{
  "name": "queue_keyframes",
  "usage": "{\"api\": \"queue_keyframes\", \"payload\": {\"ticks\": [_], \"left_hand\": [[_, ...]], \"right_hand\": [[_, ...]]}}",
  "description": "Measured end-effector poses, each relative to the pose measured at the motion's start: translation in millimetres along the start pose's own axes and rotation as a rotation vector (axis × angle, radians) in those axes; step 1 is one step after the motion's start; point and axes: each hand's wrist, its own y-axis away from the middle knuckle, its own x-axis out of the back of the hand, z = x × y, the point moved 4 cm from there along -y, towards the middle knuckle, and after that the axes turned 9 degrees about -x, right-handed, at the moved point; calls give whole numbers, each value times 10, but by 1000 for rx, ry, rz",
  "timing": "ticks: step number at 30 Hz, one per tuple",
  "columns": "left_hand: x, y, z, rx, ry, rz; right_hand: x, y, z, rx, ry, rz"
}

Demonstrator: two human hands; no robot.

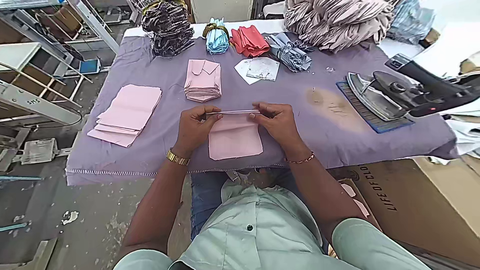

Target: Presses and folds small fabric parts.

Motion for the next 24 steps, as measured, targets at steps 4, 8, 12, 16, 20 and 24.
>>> {"api": "queue_keyframes", "payload": {"ticks": [4,8,12,16,20,24], "left_hand": [[62,21,218,7,124,96],[78,-26,479,-7,212,96],[47,-243,496,-35,150,8],[-57,-542,331,-56,143,31],[-47,-599,592,-285,89,98],[-163,-288,374,-320,-109,-9]], "right_hand": [[150,142,-245,135,-109,41],[338,325,-523,209,-123,52],[480,223,-592,234,-19,67],[546,-68,-595,300,147,166],[675,-82,-732,621,168,255],[610,201,-437,532,288,137]]}}
